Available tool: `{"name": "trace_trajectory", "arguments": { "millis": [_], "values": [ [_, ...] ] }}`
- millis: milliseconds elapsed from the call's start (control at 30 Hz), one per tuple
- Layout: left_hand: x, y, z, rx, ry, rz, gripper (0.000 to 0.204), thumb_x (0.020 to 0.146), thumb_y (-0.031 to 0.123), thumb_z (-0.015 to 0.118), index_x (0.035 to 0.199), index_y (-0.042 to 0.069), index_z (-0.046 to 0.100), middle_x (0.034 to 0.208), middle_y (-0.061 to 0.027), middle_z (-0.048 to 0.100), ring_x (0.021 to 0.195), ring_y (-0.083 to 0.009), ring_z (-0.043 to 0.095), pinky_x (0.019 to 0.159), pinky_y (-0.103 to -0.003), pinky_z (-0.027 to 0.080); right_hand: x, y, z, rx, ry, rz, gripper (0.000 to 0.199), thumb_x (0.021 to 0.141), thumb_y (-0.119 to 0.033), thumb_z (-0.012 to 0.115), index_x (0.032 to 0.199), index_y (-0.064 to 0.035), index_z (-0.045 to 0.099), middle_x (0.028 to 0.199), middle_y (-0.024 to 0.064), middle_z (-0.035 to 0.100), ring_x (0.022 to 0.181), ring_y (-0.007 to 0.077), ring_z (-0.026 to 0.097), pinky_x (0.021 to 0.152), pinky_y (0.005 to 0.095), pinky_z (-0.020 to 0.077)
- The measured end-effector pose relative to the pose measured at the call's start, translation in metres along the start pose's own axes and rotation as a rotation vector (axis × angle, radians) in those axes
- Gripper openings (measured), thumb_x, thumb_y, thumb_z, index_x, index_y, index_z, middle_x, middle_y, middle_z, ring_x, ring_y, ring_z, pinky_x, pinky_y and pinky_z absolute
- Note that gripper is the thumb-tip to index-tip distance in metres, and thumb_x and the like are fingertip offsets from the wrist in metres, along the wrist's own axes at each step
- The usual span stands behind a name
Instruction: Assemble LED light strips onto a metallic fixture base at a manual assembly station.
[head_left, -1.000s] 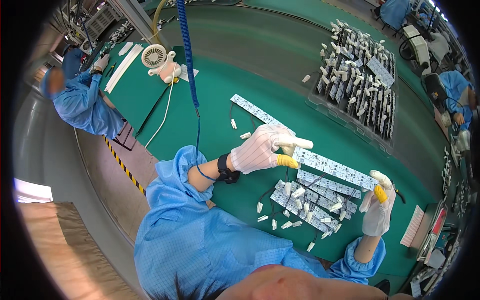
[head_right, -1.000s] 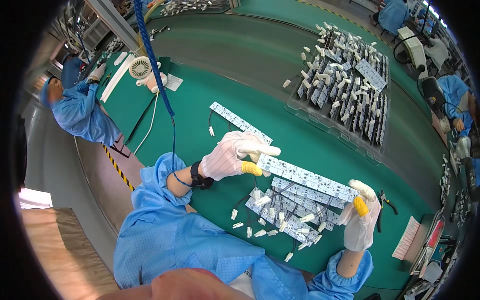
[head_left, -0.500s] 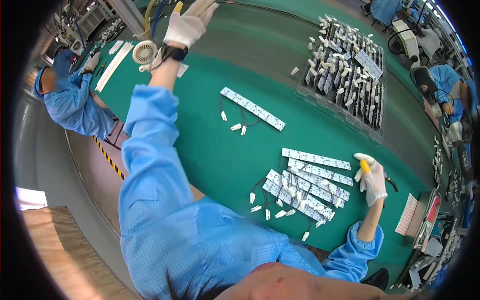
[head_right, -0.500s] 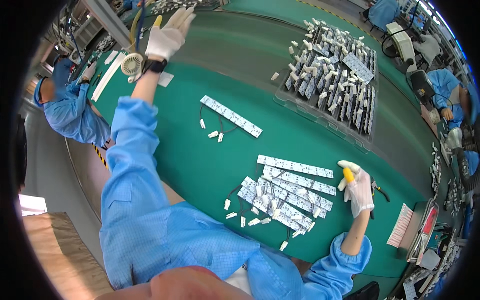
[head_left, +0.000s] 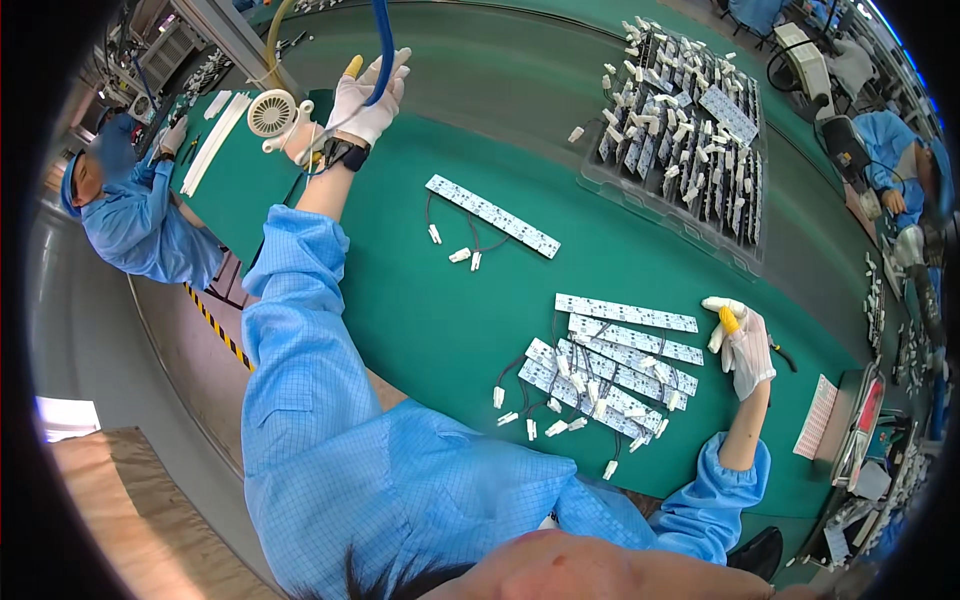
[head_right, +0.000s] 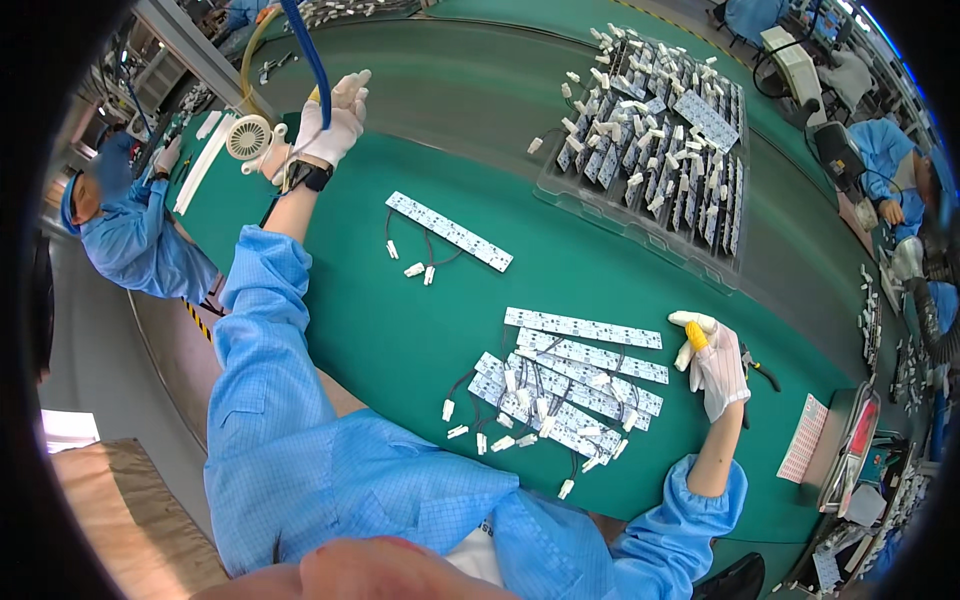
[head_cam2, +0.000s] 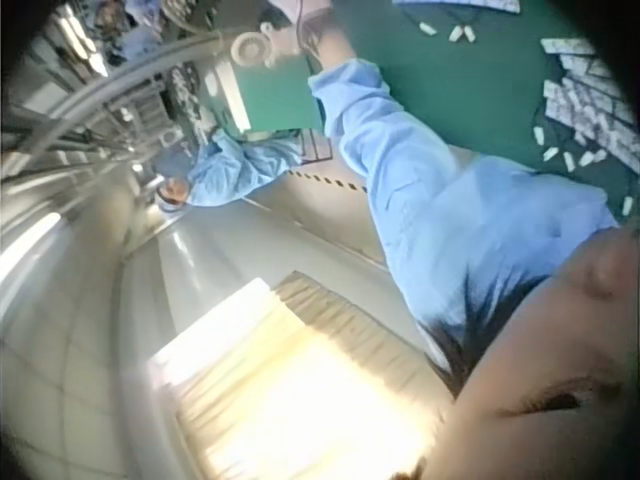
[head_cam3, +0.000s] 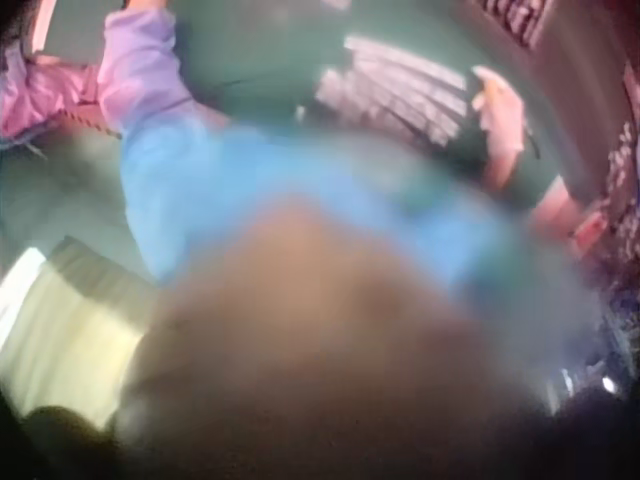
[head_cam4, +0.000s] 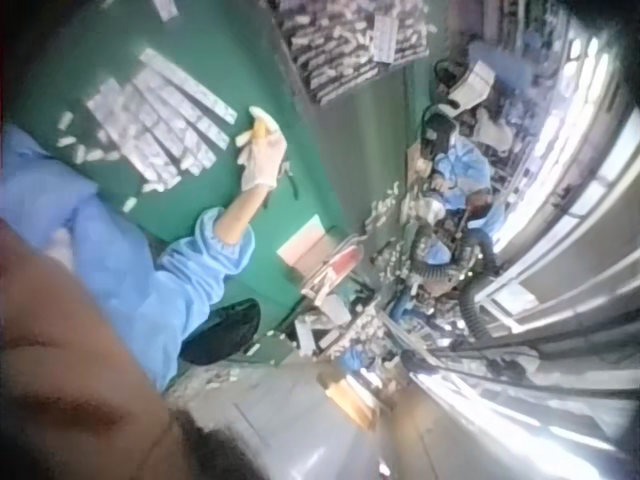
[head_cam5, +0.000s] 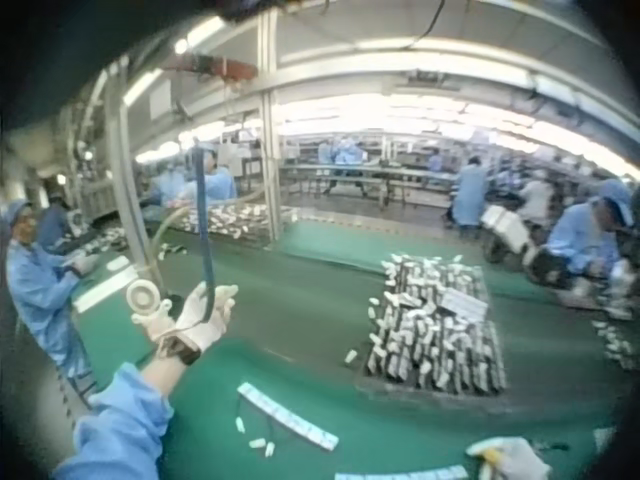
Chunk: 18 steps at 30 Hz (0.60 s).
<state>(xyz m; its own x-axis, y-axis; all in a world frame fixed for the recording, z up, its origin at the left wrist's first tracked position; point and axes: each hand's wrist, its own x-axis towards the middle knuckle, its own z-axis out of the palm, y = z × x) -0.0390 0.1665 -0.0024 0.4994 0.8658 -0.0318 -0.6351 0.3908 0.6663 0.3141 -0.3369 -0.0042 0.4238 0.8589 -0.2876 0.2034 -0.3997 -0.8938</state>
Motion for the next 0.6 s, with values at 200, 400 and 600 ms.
{"name": "trace_trajectory", "arguments": {
  "millis": [200,400,600],
  "values": [
    [0.001,-0.006,-0.014,-0.066,0.005,-0.036,0.048,0.098,0.033,0.037,0.123,-0.005,0.052,0.134,-0.017,0.052,0.12,-0.0272,0.049,0.084,-0.028,0.05,0.001,0.0,-0.001,-0.003,0.008,0.012,0.065,0.084,-0.054,0.054,0.112,0.0037,0.06,0.058,0.0054,0.059,0.031,0.0071,0.039,0.03,0.0187,0.029],
    [0.003,-0.003,-0.031,0.054,-0.102,0.025,0.048,0.098,0.029,0.036,0.135,-0.001,0.043,0.147,-0.0157,0.036,0.13,-0.0296,0.04,0.099,-0.033,0.044,-0.001,-0.002,0.001,0.026,0.009,-0.004,0.058,0.086,-0.048,0.054,0.112,0.0033,0.061,0.057,0.0047,0.06,0.031,0.0066,0.039,0.03,0.0188,0.0286],
    [0.019,-0.013,-0.028,0.244,0.168,0.298,0.043,0.099,0.022,0.035,0.135,-0.001,0.038,0.143,-0.0214,0.038,0.123,-0.0389,0.046,0.098,-0.038,0.045,-0.001,-0.002,0.002,0.01,0.03,0.034,0.044,0.093,-0.037,0.051,0.111,0.0021,0.062,0.058,0.0043,0.061,0.031,0.0062,0.039,0.031,0.0183,0.029]
  ]
}}
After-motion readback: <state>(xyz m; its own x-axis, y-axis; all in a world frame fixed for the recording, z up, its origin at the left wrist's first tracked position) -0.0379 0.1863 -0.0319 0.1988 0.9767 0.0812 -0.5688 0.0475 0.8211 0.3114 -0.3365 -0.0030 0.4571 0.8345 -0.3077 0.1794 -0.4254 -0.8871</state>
